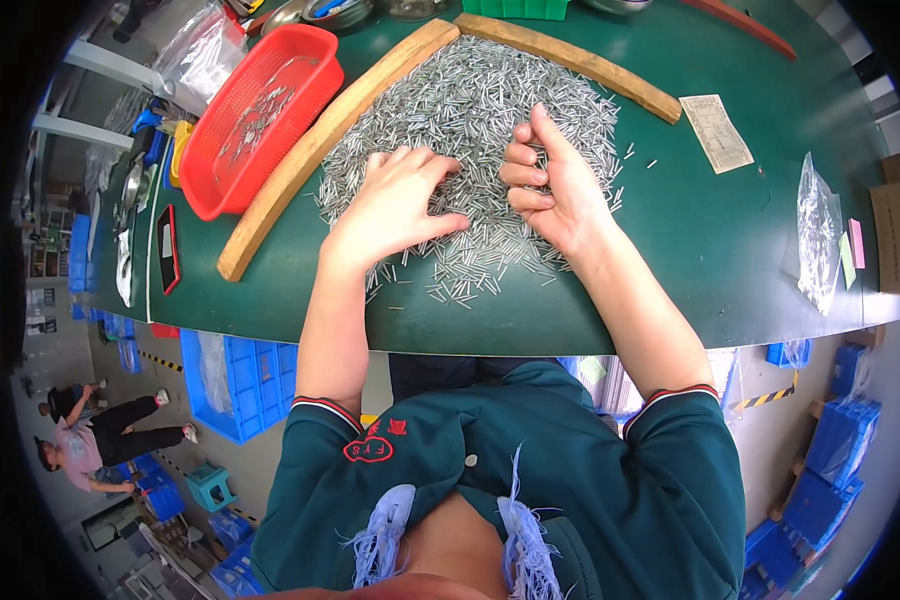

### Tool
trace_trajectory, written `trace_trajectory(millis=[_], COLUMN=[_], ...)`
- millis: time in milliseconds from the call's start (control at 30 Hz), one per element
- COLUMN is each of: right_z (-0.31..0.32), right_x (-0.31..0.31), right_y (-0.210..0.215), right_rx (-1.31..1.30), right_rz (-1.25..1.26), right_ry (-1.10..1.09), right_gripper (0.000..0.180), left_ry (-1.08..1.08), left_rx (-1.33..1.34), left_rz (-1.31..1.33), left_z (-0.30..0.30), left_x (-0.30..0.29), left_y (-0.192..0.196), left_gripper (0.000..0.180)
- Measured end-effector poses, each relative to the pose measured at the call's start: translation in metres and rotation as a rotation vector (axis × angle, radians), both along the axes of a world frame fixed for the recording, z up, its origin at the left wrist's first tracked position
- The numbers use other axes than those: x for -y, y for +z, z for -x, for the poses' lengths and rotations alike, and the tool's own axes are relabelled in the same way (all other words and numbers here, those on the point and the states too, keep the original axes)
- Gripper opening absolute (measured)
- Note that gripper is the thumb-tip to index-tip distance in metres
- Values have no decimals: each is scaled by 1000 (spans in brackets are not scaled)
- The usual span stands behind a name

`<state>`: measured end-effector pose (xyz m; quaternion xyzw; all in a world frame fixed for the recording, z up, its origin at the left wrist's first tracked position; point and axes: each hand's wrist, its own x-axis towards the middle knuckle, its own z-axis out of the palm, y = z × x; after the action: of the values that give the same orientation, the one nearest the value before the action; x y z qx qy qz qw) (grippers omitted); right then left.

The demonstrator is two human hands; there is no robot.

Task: Sorting and inspecting a large quantity of small metal pins on a workbench.

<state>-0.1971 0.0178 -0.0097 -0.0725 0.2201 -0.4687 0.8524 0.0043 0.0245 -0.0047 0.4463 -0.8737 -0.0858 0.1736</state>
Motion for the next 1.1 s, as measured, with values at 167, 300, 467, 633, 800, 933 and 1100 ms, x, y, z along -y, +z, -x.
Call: trace_trajectory(millis=[167, 300, 467, 633, 800, 933, 1100], right_z=[-1, -3, -8, -10, -11, -13, -13], right_x=[-1, -3, -8, -10, -11, -13, -13], right_y=[1, 4, 10, 13, 9, 10, 10], right_rx=[-94, -213, -412, -483, -518, -541, -531], right_rz=[29, 65, 124, 178, 231, 267, 266], right_ry=[12, 42, 55, 68, 67, 60, 59], right_gripper=[27, 26, 25, 21, 22, 23, 23], left_ry=[53, 113, 123, 109, 99, 102, 87], left_rx=[29, -114, -418, -875, -930, -944, -1031], left_rz=[125, 111, -93, -470, -517, -563, -599], left_z=[6, 5, 5, 9, 9, 9, 11], left_x=[8, 13, 16, 17, 16, 15, 15], left_y=[-6, -4, 2, 3, 6, 8, 6], left_gripper=[12, 13, 18, 17, 18, 19, 20])
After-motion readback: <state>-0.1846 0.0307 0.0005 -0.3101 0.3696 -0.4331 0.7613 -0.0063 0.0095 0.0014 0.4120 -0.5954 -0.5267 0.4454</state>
